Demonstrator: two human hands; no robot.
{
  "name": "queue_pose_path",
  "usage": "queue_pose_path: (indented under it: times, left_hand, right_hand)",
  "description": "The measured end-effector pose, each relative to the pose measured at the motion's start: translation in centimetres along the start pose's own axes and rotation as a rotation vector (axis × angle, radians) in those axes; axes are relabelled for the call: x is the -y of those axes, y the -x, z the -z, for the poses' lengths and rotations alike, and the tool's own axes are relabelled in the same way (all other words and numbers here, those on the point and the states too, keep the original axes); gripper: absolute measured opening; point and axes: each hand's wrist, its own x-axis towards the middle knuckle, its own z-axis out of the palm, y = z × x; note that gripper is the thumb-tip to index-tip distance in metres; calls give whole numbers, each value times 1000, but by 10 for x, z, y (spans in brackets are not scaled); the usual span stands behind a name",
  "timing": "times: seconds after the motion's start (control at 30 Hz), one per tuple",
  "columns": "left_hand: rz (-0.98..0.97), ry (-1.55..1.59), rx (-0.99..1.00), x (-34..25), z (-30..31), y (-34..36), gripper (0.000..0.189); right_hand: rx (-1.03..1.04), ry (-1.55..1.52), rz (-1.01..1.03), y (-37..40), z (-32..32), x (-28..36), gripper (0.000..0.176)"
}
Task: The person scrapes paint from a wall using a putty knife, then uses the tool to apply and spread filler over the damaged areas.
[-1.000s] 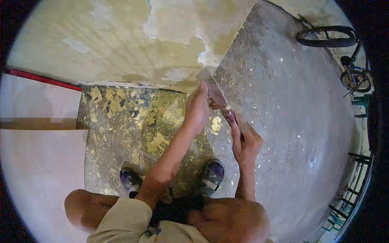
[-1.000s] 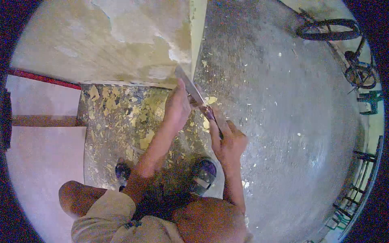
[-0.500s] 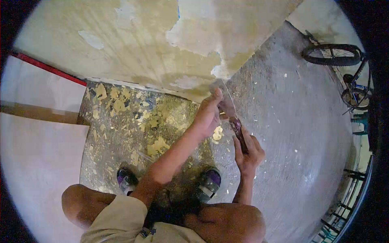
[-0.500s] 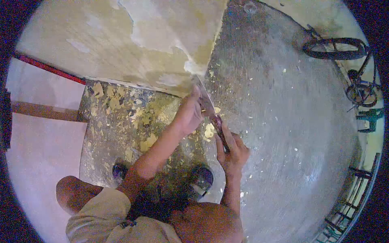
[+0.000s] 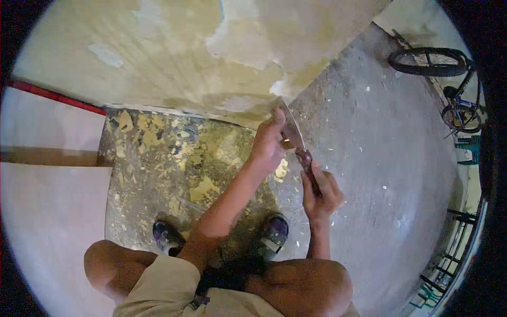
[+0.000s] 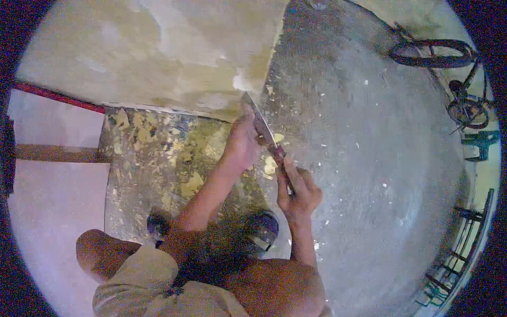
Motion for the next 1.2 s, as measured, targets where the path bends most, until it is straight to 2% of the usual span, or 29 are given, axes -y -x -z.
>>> queue_pose_path:
  times: [0.03, 0.13, 0.17, 0.3, 0.37, 0.43, 0.6, 0.73, 0.77, 0.8, 0.87, 0.9, 0.97, 1.0, 1.07, 1.1, 1.17, 1.2]
  left_hand:
    - [-4, 23, -27, 0, 6, -2, 36]
    - [-11, 23, -64, 1, 6, -1, 35]
    - [6, 39, 12, 2, 11, -2, 35]
    - [-73, -2, 74, 12, 8, 8, 34]
    - [-109, 12, 204, 6, 16, 9, 30]
    - [-122, 10, 191, -6, 23, -4, 29]
    - [-105, 36, 127, 12, 25, 1, 27]
    - [-97, 80, 194, 4, 30, -5, 28]
    - [-112, 95, 206, 6, 34, -4, 27]
    - [-107, 86, 195, 5, 30, 2, 27]
    - [-84, 36, -38, -6, 11, 4, 26]
    - [-75, 33, -47, -2, 16, 10, 26]
    - [-110, 35, 133, -2, 23, 1, 26]
    - [-102, 27, 123, -3, 15, 6, 26]
    - [-139, 8, -150, -11, -12, 11, 26]
    - [-130, 12, -167, -9, -4, 16, 26]
    - [-100, 31, 113, -9, 10, 6, 27]
    - [-92, 27, 108, -7, 7, 9, 27]
  right_hand:
    - [-64, -34, 68, -9, -4, 3, 41]
    - [-11, -38, -20, -5, 1, 9, 42]
    - [-7, -18, -29, -1, 0, 9, 41]
    - [-51, -36, -62, -6, 3, 10, 41]
    - [-18, -4, -50, 2, 5, 7, 39]
    - [-22, -30, -55, -1, -4, 12, 38]
    - [-52, -57, -26, 3, -8, 13, 38]
    - [-139, -58, -38, -6, -8, 10, 38]
    - [-69, -66, -51, 0, -3, 10, 37]
    - [8, -88, -64, 5, -3, 15, 37]
    - [-21, -114, -64, 1, -13, 20, 38]
    - [-25, -107, -80, 6, -10, 19, 38]
    - [-30, -129, -98, 3, -6, 20, 39]
    - [-26, -134, -112, 3, -2, 22, 39]
    - [-53, -103, -104, -5, -1, 20, 41]
    - [-124, -202, -69, -7, -4, 22, 43]
    - [-87, -144, -64, -6, 5, 22, 44]
    - [-33, -110, -70, -4, 7, 26, 44]
